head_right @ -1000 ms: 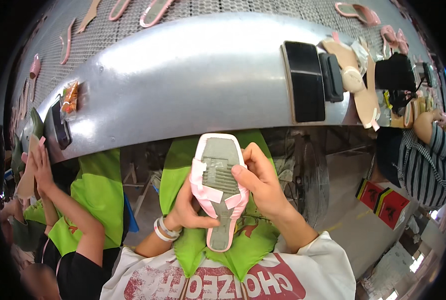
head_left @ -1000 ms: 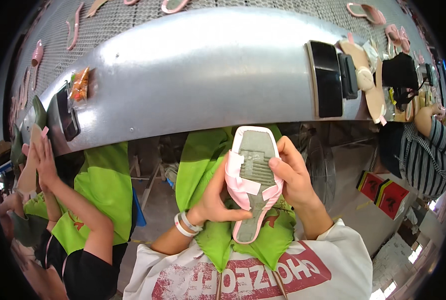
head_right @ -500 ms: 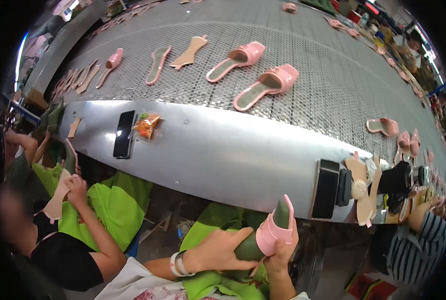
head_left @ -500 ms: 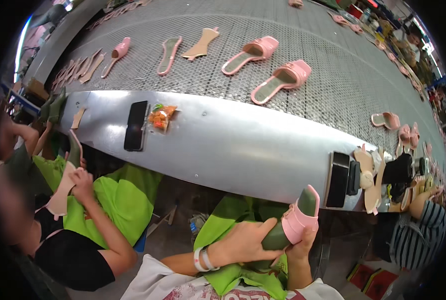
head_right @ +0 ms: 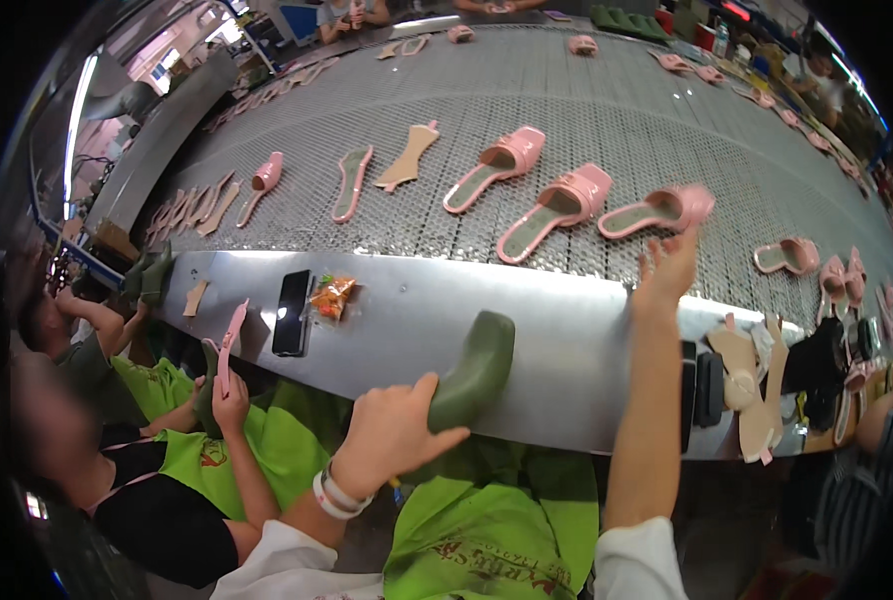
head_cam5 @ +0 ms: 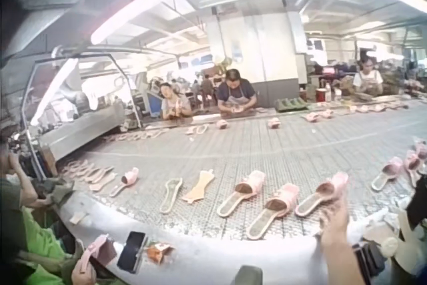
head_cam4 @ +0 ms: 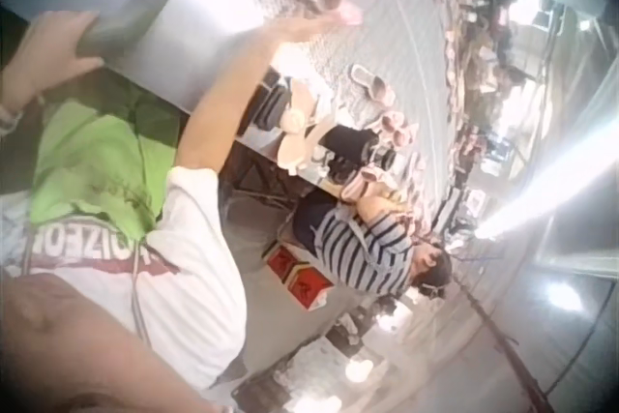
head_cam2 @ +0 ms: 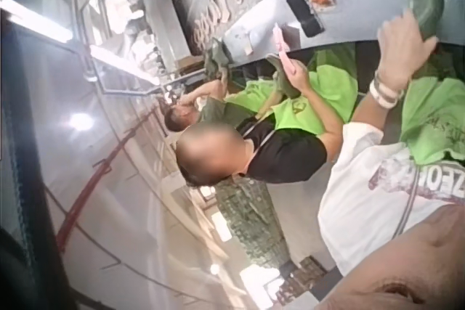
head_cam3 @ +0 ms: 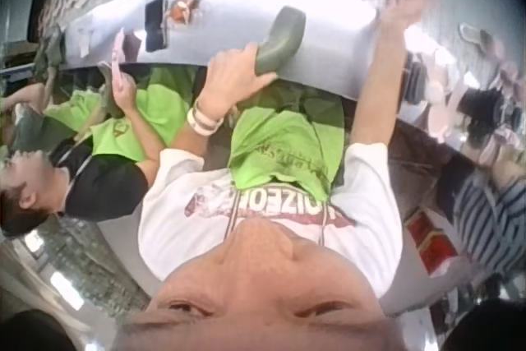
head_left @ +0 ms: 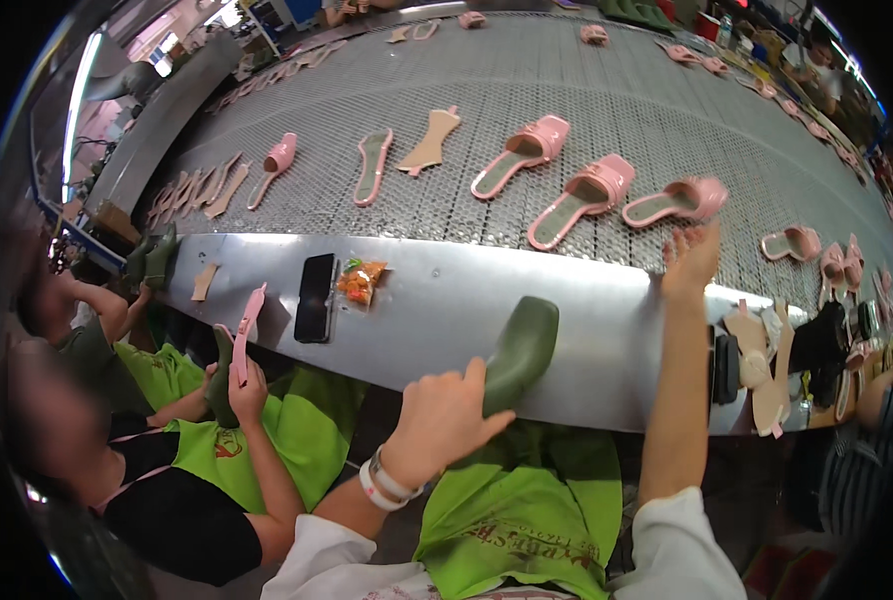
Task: The person assembles pink slide slippers by hand on a factory assembly line. They pick up a green slipper sole and a pink strap, press the strap onto the sole, and inspect the fit before placing the finished slipper on the conveyor belt. The process is repeated for multiple units.
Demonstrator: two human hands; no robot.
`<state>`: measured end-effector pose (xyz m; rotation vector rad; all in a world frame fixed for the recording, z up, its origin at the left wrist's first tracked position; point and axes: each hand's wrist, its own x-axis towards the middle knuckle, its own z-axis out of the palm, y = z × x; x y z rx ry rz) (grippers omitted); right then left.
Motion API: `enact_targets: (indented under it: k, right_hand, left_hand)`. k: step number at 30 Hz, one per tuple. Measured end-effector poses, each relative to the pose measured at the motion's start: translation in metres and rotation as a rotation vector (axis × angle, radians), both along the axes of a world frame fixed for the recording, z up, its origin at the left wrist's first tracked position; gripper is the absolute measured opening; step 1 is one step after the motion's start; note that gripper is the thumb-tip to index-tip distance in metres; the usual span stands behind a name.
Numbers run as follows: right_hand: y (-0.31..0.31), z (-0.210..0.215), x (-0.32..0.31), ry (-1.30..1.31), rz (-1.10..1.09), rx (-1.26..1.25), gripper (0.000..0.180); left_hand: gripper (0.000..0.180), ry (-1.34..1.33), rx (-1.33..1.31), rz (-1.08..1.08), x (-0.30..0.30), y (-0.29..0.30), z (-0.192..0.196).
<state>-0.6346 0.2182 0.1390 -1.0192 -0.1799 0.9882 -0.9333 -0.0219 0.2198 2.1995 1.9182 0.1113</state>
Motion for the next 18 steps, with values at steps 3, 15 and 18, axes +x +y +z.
enact_targets:
  k: [3, 15, 18]
  right_hand:
    - [-0.02, -0.032, -0.065, -0.252, 0.11, 0.066, 0.03]
    - [-0.027, -0.044, -0.114, -0.823, 0.12, 0.084, 0.037]
    - [-0.027, -0.041, -0.118, -0.819, 0.134, 0.084, 0.035]
  left_hand:
    - [0.053, 0.105, -0.041, 0.024, -0.003, 0.04, -0.005]
    - [0.057, 0.001, 0.261, 0.313, -0.138, 0.38, -0.099]
    - [0.058, 0.007, 0.259, 0.458, -0.156, 0.412, -0.121]
